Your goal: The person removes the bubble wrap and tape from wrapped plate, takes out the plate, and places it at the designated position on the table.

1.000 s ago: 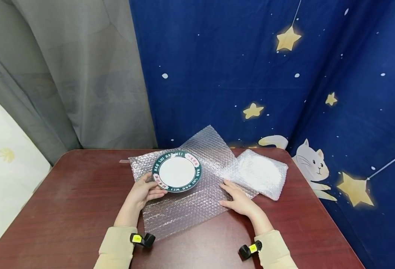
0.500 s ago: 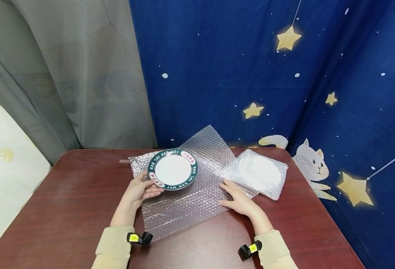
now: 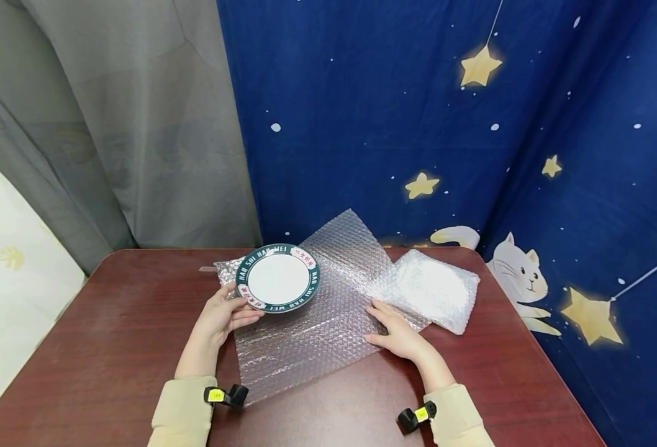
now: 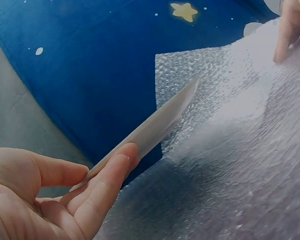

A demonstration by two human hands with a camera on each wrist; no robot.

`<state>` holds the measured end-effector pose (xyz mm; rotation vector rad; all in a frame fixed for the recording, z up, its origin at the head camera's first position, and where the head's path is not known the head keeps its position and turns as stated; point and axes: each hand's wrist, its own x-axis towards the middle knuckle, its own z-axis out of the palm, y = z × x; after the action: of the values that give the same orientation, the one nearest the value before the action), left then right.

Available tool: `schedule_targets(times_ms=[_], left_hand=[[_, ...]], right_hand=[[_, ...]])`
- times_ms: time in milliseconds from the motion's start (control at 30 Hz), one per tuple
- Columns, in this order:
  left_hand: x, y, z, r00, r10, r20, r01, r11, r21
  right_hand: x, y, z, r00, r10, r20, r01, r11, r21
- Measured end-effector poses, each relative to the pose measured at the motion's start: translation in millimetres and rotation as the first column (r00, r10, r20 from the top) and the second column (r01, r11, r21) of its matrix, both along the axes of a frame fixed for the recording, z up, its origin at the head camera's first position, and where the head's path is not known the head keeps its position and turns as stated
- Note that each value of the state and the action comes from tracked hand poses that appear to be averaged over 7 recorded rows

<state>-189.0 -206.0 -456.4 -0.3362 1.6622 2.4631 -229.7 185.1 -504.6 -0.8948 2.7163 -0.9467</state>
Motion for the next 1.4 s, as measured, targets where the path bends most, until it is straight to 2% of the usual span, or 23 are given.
schedule_targets(times_ms=[467, 833, 1400], left_hand=[[3.7, -16.5, 5.3, 0.998, 0.04, -0.047, -0.042, 0.999, -0.026], [8.2, -30.7, 11.3, 0.996, 0.077, -0.05, -0.079, 0.996, -0.036], [15.2, -46.7, 17.7, 0.989, 0.145, -0.029, -0.145, 0.989, 0.001]], right_hand=[[0.3, -0.5, 0.0, 1.0, -0.005, 0.009, 0.005, 1.0, 0.006], [1.0, -0.2, 0.7, 1.0, -0.006, 0.019, 0.007, 1.0, -0.008], [0.3, 0.0, -1.0, 1.0, -0.004, 0.014, 0.005, 1.0, -0.005]])
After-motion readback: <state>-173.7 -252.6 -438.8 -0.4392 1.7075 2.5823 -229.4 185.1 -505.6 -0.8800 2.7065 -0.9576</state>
